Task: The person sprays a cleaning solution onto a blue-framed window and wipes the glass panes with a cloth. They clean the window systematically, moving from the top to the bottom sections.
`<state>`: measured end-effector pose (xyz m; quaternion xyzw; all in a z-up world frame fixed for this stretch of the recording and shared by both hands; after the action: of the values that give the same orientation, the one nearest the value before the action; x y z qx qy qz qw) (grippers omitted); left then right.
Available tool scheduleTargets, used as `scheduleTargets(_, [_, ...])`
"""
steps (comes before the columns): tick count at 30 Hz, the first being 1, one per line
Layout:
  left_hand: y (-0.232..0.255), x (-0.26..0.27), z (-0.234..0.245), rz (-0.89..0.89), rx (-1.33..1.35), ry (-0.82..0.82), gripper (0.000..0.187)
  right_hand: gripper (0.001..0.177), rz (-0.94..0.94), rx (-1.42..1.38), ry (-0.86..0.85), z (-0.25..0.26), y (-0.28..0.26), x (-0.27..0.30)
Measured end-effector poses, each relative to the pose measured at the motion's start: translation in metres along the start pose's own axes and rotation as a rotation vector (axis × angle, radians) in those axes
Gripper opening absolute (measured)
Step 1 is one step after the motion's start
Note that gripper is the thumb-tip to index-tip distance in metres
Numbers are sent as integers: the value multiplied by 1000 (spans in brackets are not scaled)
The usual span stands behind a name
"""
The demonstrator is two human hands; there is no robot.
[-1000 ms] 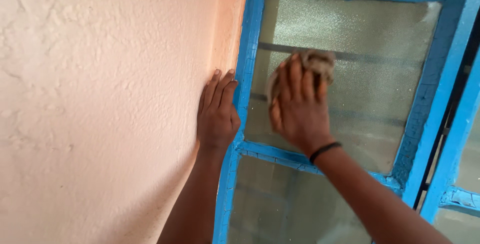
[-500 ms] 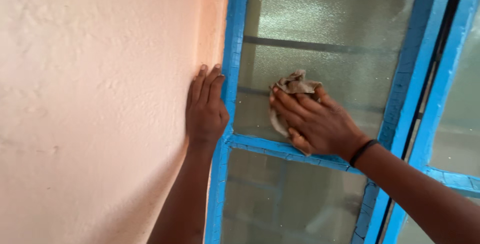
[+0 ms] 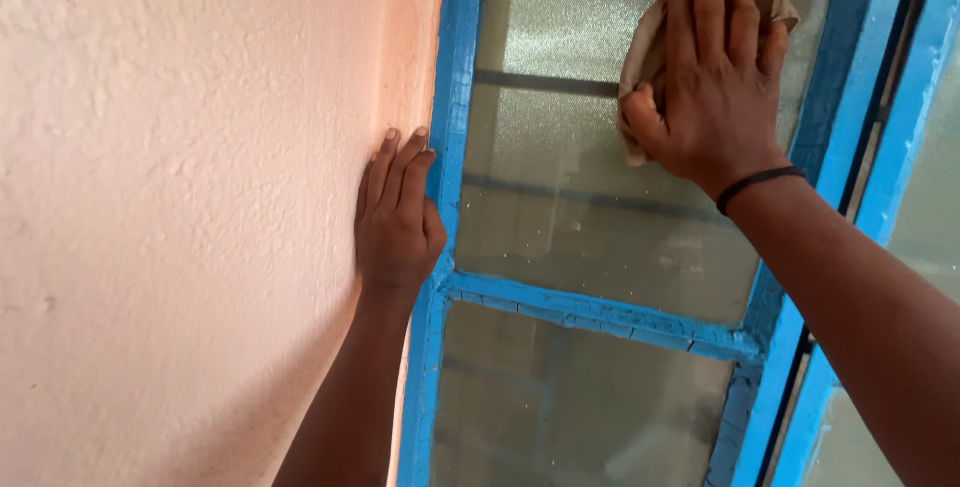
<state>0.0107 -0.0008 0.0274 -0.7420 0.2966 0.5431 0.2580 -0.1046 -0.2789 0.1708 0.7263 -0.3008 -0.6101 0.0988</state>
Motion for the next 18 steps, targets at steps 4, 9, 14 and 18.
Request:
scheduleTargets(4, [0, 1, 1, -6, 4, -8, 41, 68, 113, 53, 41, -7, 13, -7])
scheduleTargets(9, [2, 0, 1, -3, 2, -10, 41, 62, 281, 229, 41, 13, 52, 5])
scheduleTargets(14, [3, 1, 2, -2, -19, -23, 41, 60, 210, 377, 41, 27, 80, 40])
scheduleTargets(18, [4, 0, 2, -2, -15, -27, 41, 58, 164, 471, 43, 19, 86, 49])
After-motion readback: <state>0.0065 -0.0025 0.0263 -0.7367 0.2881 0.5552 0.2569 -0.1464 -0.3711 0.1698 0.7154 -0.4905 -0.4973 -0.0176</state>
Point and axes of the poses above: each hand's wrist, its own x-axis away from the middle knuckle, its own z-axis out of the back of the hand, y = z × x, the point moved 3 cm from there along -x, towards the middle knuckle, and after that the axes turned 4 degrees about y, right-handed, at the moved point
